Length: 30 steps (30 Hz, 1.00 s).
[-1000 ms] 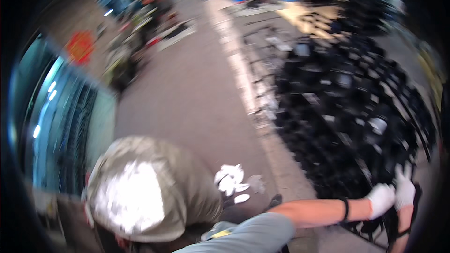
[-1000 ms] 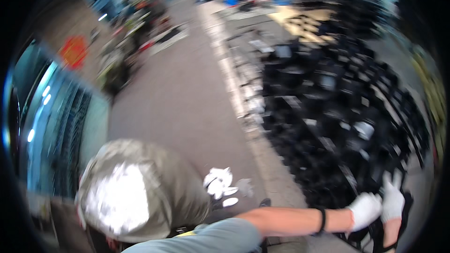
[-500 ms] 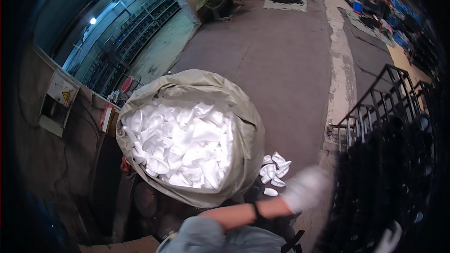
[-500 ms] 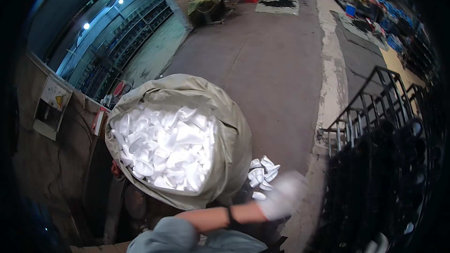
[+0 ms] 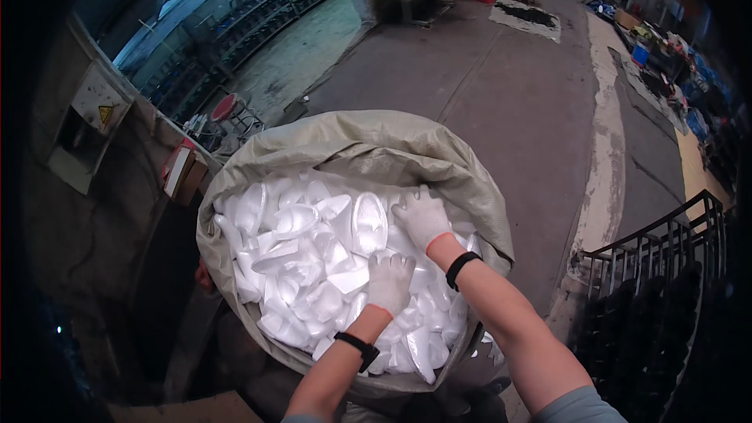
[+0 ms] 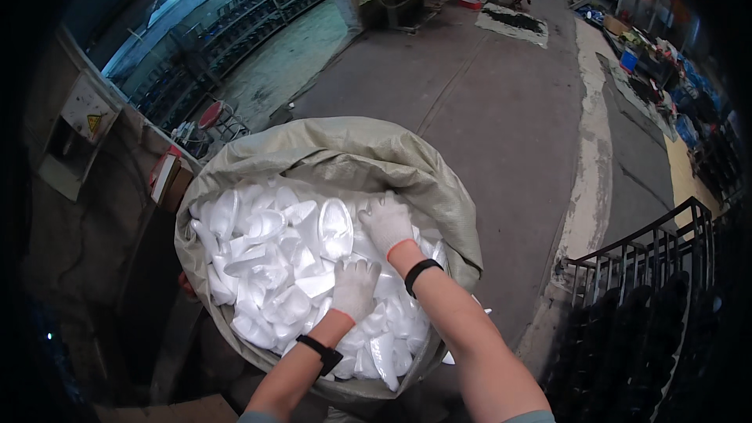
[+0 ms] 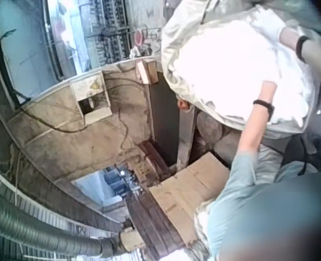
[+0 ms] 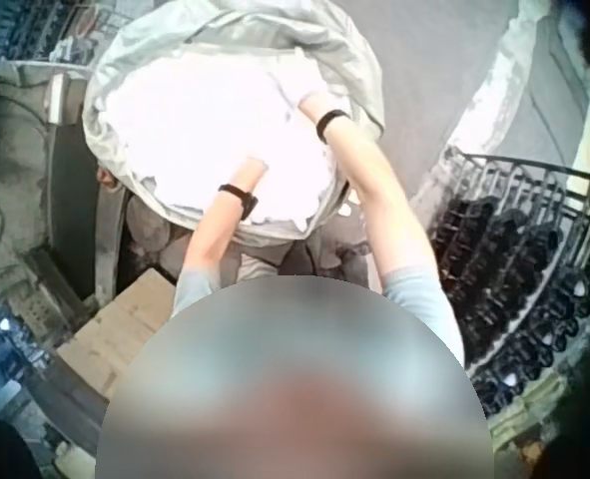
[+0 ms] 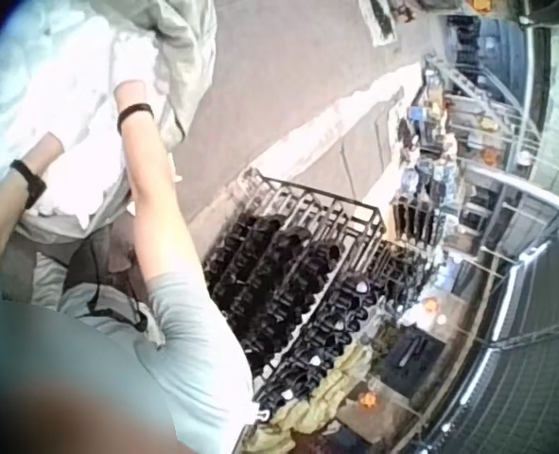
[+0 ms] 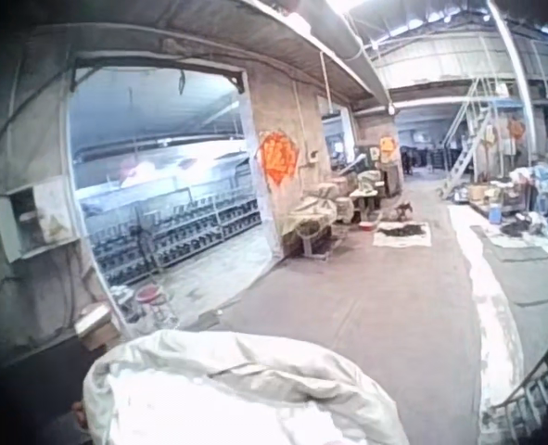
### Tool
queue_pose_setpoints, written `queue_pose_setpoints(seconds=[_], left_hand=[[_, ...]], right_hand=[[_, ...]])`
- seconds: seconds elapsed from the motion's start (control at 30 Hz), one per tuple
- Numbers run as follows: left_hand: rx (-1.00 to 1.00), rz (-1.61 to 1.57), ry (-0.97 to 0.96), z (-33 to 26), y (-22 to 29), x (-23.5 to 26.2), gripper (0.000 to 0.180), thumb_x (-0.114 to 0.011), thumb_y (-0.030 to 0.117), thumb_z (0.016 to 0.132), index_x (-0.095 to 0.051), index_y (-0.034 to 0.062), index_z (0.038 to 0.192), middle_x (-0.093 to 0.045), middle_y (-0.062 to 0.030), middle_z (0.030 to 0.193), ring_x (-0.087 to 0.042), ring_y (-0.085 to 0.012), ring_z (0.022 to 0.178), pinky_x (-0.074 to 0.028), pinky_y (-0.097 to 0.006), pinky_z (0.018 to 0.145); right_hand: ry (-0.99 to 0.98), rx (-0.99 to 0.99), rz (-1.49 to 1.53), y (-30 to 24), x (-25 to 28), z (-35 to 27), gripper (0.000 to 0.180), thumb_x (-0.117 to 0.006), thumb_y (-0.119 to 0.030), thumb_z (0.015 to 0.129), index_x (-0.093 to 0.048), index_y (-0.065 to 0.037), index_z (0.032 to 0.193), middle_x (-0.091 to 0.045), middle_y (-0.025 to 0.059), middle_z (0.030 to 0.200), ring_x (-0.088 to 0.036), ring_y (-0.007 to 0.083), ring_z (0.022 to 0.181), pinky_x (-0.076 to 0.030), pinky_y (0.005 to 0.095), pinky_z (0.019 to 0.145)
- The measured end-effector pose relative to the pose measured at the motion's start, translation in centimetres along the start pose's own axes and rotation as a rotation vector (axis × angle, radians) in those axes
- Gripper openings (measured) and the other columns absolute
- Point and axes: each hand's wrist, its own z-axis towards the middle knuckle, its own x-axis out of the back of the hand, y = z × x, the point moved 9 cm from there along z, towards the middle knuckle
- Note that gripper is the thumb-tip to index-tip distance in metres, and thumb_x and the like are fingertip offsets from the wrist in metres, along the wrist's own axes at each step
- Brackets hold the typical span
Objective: Stuffing white padding material into black shoes on a multi-tiered rack.
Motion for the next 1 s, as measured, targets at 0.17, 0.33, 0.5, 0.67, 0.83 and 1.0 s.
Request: queue_pose_setpoints(seconds=[0.17,0.33,0.5,0.67,0.83,1.0], left_hand=[[-0.059,-0.523,0.490,-3.7,-1.8,6.0,0.048,-0.091,0.032,0.078,-0.070,0.0043,0.112,-0.066,-0.0171,0.106,-0.065,-0.0403,0.105,-0.050,-0.054,0.098],[-0.135,-1.057,0.254,-2.0,7.7,14.9,0.024,-0.089,0.017,0.089,-0.075,-0.0003,0.100,-0.070,-0.0193,0.111,-0.067,-0.0422,0.110,-0.053,-0.052,0.105],[-1.185,-0.828,0.502,-11.0,33.4,32.4,0.031,-0.076,0.019,0.093,-0.071,0.0059,0.121,-0.068,-0.0113,0.099,-0.070,-0.0284,0.085,-0.057,-0.042,0.075],[-1.587,-1.123,-0.181,-25.0,56.4,32.4,0.027,-0.070,0.011,0.098,-0.073,0.0015,0.124,-0.075,-0.0120,0.106,-0.073,-0.0222,0.091,-0.058,-0.035,0.078],[-1.854,-1.025,-0.809,-45.1,75.2,31.5,0.029,-0.083,0.016,0.091,-0.077,0.0008,0.115,-0.036,-0.0305,0.171,-0.048,-0.0437,0.154,-0.043,-0.046,0.127],[-2.305,-0.894,-0.300,-66.1,91.7,37.6,0.016,-0.075,0.012,0.085,-0.071,0.0043,0.099,-0.048,-0.0433,0.160,-0.072,-0.0479,0.107,-0.061,-0.050,0.102]], right_hand=[[0.169,-0.272,0.479,3.9,8.4,-9.1,0.064,-0.083,-0.027,0.090,-0.062,-0.014,0.149,-0.063,0.0236,0.140,-0.062,0.0467,0.131,-0.056,0.0531,0.106],[0.770,-0.790,1.039,10.2,14.9,-27.5,0.063,-0.072,-0.026,0.101,-0.052,-0.004,0.156,-0.059,0.0252,0.150,-0.061,0.0368,0.141,-0.047,0.0437,0.120],[0.883,-1.131,1.313,10.7,22.1,-53.6,0.051,-0.062,-0.021,0.107,-0.054,-0.007,0.156,-0.063,0.0117,0.137,-0.059,0.0210,0.130,-0.047,0.0339,0.114],[0.869,-1.295,0.769,-1.0,33.1,-83.5,0.065,-0.084,-0.041,0.100,-0.061,-0.007,0.150,-0.065,0.0127,0.135,-0.060,0.0218,0.134,-0.048,0.0359,0.116],[1.216,-1.697,0.002,-17.7,45.0,-111.8,0.034,-0.069,-0.007,0.095,-0.066,-0.001,0.128,-0.073,0.0110,0.115,-0.072,0.0218,0.109,-0.061,0.0375,0.097],[1.532,-1.784,-0.390,-24.3,54.7,-132.2,0.036,-0.075,-0.015,0.092,-0.066,-0.004,0.125,-0.071,0.0095,0.117,-0.070,0.0218,0.112,-0.060,0.0357,0.093]])
